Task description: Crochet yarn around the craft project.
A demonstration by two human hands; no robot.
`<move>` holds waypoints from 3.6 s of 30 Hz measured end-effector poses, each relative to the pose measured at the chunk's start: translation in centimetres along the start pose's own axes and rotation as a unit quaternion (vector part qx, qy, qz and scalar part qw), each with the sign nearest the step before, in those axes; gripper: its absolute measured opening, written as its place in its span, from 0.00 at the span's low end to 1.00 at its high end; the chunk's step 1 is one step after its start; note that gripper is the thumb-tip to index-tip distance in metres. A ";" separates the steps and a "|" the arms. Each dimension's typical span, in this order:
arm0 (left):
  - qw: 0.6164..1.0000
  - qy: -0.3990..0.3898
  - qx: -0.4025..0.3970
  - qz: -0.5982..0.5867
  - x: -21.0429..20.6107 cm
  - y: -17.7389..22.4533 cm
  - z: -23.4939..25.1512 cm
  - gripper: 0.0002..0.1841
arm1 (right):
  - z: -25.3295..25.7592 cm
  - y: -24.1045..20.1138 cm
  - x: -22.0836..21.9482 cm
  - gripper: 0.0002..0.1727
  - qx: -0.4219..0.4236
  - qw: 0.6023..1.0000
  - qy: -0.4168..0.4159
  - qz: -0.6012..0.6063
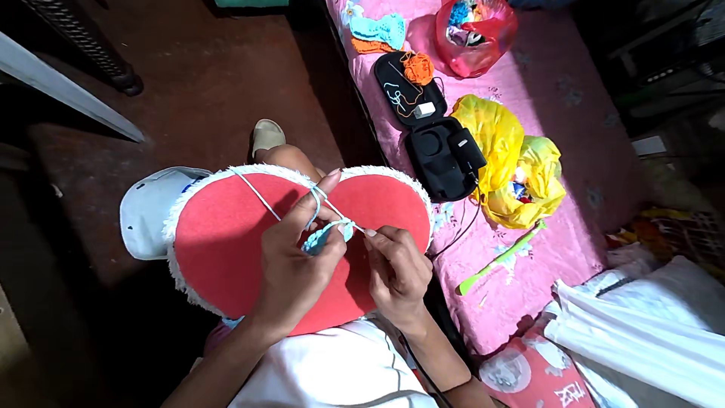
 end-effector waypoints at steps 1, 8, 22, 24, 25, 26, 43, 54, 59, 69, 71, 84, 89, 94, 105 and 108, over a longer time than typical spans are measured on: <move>1.000 0.001 0.002 0.004 0.0 0.0 0.1 0.33 | 0.0 0.0 0.1 0.08 0.004 1.000 -0.004 -0.008; 0.998 -0.025 0.009 0.055 0.8 0.2 0.3 0.31 | 0.0 0.8 0.8 0.08 0.018 0.999 -0.027 0.014; 0.988 -0.069 0.096 -0.097 0.2 -0.3 0.5 0.30 | 0.7 1.4 1.8 0.12 -0.285 0.739 -0.098 0.603; 0.993 -0.066 0.076 -0.061 -0.2 -0.3 0.2 0.28 | 0.8 1.4 1.7 0.15 -0.283 0.750 -0.104 0.589; 0.994 -0.068 0.074 -0.042 -0.3 -0.4 0.0 0.28 | 0.9 1.2 1.5 0.15 -0.280 0.774 -0.101 0.560; 0.994 -0.070 0.075 -0.026 -0.4 -0.4 -0.1 0.28 | 1.0 1.0 1.4 0.15 -0.272 0.808 -0.098 0.514; 0.968 0.016 -0.121 0.220 -1.5 -1.3 -0.9 0.18 | 3.6 0.1 1.3 0.10 -0.232 0.841 -0.104 0.478; 0.997 -0.061 -0.057 0.002 1.4 -0.7 0.9 0.28 | 1.5 1.0 -0.3 0.06 0.013 0.997 0.007 0.076; 0.991 -0.087 -0.010 -0.102 2.8 -1.1 1.7 0.26 | 1.3 1.9 0.4 0.07 0.031 0.994 -0.031 0.098; 0.949 -0.014 -0.150 0.277 -1.6 -2.3 -0.1 0.21 | 2.0 0.4 0.8 0.11 -0.123 0.974 -0.103 0.158; 0.948 -0.009 -0.163 0.273 -2.0 -2.3 -0.4 0.19 | 2.4 0.0 0.3 0.13 -0.131 0.979 -0.085 0.134; 0.970 -0.184 0.133 -0.085 6.8 -2.5 1.4 0.10 | 3.1 1.5 0.4 0.14 -0.282 0.783 -0.070 0.550; 0.933 -0.324 0.113 0.104 10.8 -2.5 1.4 0.17 | 2.9 1.4 0.4 0.13 -0.286 0.782 -0.065 0.550; 0.926 -0.309 0.053 0.212 12.2 -2.4 0.7 0.17 | 2.7 1.5 0.4 0.13 -0.284 0.789 -0.058 0.542; 0.979 -0.171 0.102 -0.052 1.4 -1.8 1.3 0.50 | 1.6 1.5 1.7 0.18 -0.248 0.902 -0.091 0.341; 0.983 -0.136 0.121 0.000 0.1 -1.5 1.1 0.49 | 1.2 1.8 2.2 0.18 -0.237 0.922 -0.113 0.284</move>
Point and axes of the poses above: each hand's wrist, its own z-axis towards the middle knuckle, its own x-axis out of the back of the hand, y = z × x, the point moved 1 cm from there along z, towards the middle knuckle, and after that the axes turned 8 degrees about -y, right-handed, at the moved point
